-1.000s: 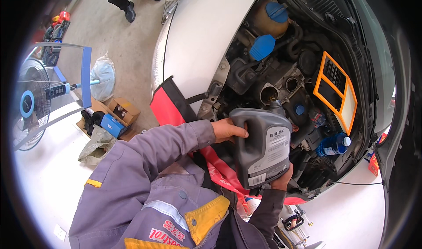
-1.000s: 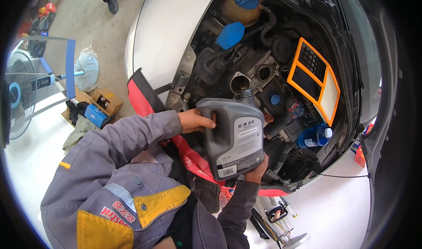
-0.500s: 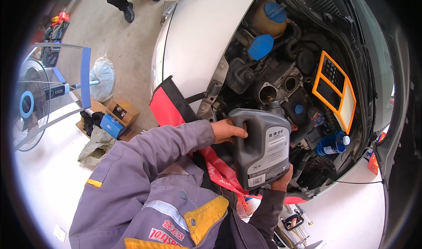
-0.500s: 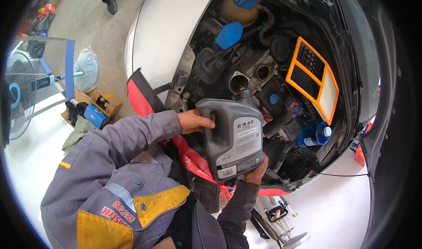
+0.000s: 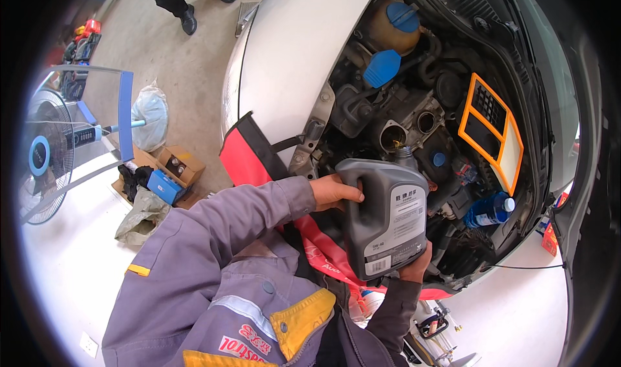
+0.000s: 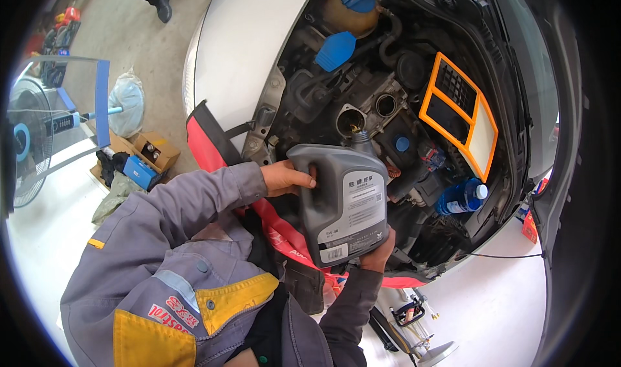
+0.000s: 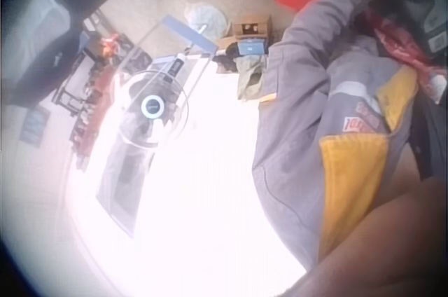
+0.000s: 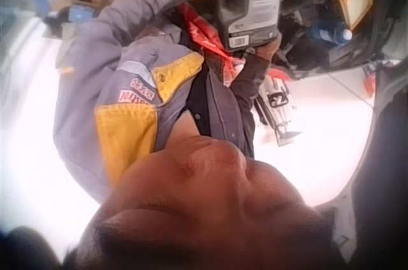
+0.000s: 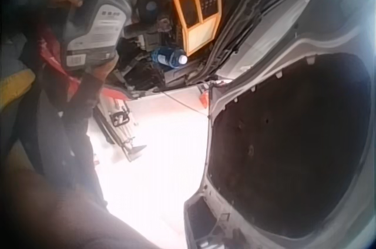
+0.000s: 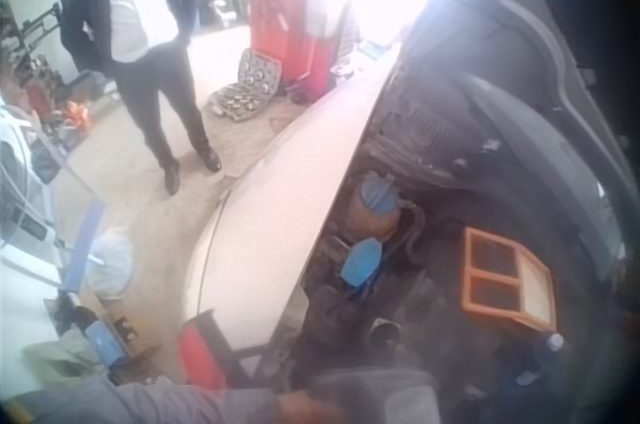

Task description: The person opens a gray oil container and pours engine oil into the engine of a white car with the hood open. The person holds the container with both hands and tilts it to pour the oil into the engine fill port.

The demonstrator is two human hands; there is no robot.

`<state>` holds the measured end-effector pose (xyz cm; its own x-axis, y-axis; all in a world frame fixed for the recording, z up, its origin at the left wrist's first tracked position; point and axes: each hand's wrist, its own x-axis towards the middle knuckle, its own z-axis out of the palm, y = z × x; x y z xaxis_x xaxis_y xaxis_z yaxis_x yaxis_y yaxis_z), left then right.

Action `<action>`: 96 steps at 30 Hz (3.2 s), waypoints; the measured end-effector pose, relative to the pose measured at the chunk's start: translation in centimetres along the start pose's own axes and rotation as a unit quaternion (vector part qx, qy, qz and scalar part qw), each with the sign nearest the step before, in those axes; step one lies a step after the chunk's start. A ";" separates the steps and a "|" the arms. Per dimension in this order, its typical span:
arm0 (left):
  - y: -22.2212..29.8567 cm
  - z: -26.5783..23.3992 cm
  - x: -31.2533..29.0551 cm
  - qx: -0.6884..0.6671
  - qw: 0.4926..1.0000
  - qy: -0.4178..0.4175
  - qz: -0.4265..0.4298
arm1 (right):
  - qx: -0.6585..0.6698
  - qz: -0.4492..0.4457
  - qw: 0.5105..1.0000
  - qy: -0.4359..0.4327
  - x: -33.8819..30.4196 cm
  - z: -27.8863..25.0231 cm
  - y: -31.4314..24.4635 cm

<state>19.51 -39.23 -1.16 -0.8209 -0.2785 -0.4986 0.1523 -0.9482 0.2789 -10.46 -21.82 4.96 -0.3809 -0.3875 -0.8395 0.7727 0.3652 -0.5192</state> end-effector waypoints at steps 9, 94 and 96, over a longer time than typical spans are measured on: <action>0.0 0.1 0.1 -0.005 1.000 -0.004 -0.005 | -0.004 -0.002 1.000 0.006 -0.3 0.4 0.0; 16.5 15.4 -39.7 0.507 0.548 0.157 0.647 | 0.249 -0.147 0.752 -0.592 -20.9 12.3 9.4; 14.2 17.4 -37.9 0.443 0.637 0.069 0.627 | 0.236 -0.155 0.768 -0.575 -21.3 11.6 9.9</action>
<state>43.23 -39.48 36.04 -0.2948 -0.8008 0.5214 0.2191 0.4745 0.8526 11.18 -19.77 19.60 -0.0932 -0.9843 0.1502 0.9368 -0.1378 -0.3217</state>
